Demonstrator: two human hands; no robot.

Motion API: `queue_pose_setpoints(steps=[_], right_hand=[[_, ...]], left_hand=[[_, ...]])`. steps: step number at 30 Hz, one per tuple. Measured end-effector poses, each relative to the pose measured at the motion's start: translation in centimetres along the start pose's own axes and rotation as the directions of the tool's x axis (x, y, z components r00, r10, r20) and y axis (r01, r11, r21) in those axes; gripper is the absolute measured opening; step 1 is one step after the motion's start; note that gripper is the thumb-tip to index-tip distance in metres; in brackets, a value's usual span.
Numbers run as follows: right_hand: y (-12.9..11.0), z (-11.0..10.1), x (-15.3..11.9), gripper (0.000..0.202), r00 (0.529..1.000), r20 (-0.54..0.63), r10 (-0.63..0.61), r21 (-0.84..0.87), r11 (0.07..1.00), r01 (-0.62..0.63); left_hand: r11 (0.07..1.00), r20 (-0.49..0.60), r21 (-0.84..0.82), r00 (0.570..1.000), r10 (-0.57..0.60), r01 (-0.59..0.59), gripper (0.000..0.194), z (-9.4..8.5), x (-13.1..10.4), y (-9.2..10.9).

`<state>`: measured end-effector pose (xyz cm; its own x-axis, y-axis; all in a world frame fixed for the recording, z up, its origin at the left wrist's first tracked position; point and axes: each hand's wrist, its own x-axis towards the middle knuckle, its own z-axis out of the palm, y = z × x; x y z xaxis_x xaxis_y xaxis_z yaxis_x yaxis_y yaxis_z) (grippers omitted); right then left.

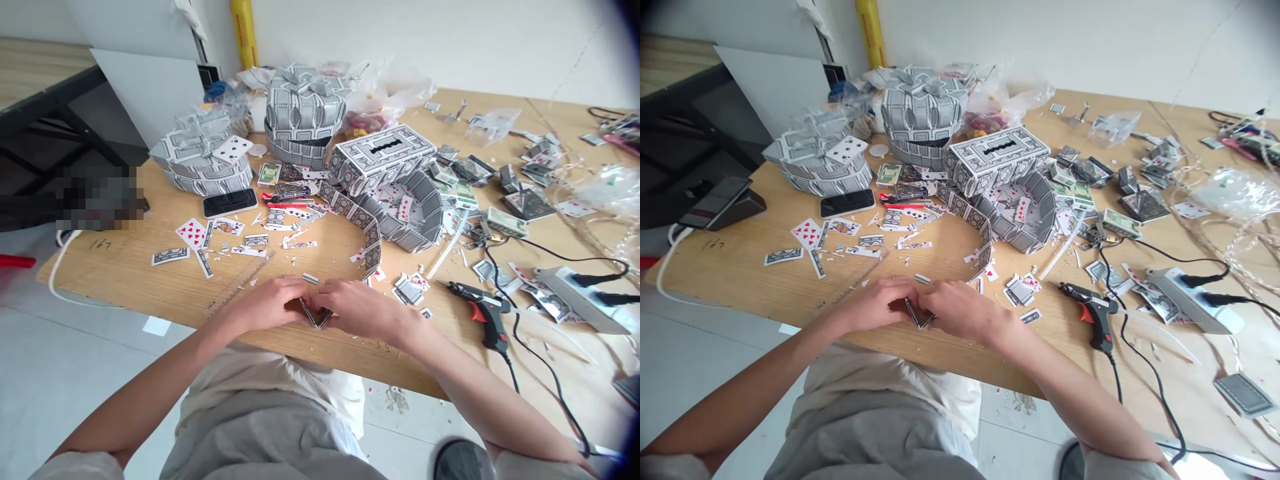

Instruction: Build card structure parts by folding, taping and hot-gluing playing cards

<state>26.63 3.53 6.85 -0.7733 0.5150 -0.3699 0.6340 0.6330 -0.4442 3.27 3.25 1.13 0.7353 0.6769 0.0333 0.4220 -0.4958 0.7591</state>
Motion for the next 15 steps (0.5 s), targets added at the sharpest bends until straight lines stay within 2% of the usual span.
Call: queue_pose_setpoints(steps=[3, 5, 6, 7, 9, 10, 12, 14, 15], right_hand=[[-0.5, 1.2, -1.4, 0.034, 0.993, -0.117, 0.032, -0.117, 0.992, -0.046], [-0.7, 2.8, -2.8, 0.039, 0.968, -0.248, 0.046, -0.146, 0.986, -0.084], [-0.7, 3.7, -3.6, 0.045, 0.939, -0.342, 0.032, -0.156, 0.984, -0.09], [-0.8, 4.7, -4.4, 0.05, 0.89, -0.455, 0.033, -0.162, 0.98, -0.119], [-1.1, 6.7, -5.6, 0.051, 0.773, -0.627, 0.094, -0.125, 0.968, -0.219], [-1.4, 7.6, -6.0, 0.048, 0.707, -0.699, 0.106, -0.104, 0.963, -0.248], [-2.2, 9.1, -6.1, 0.048, 0.588, -0.8, 0.12, -0.063, 0.958, -0.281], [-3.3, 10.2, -5.4, 0.055, 0.519, -0.838, 0.171, 0.007, 0.953, -0.301], [-3.9, 10.6, -4.8, 0.059, 0.493, -0.847, 0.197, 0.043, 0.951, -0.305]], left_hand=[[0.998, -0.019, 0.059, 1.0, 0.014, -0.013, 0.029, -0.9, -1.2, 0.0], [0.994, -0.076, 0.107, 0.997, 0.012, -0.004, 0.031, -2.6, -2.6, -0.8], [0.991, -0.138, 0.135, 0.99, -0.003, 0.022, 0.028, -3.9, -3.4, -1.6], [0.983, -0.234, 0.17, 0.972, -0.032, 0.073, 0.025, -5.3, -4.2, -2.5], [0.943, -0.439, 0.22, 0.889, -0.133, 0.249, 0.03, -8.7, -6.0, -4.9], [0.901, -0.518, 0.241, 0.833, -0.195, 0.361, 0.032, -10.4, -6.8, -6.1], [0.735, -0.648, 0.286, 0.689, -0.324, 0.615, 0.036, -13.4, -8.4, -8.5], [0.567, -0.669, 0.323, 0.607, -0.429, 0.758, 0.051, -15.5, -9.6, -10.5], [0.529, -0.66, 0.309, 0.579, -0.479, 0.79, 0.056, -16.1, -10.0, -11.3]])
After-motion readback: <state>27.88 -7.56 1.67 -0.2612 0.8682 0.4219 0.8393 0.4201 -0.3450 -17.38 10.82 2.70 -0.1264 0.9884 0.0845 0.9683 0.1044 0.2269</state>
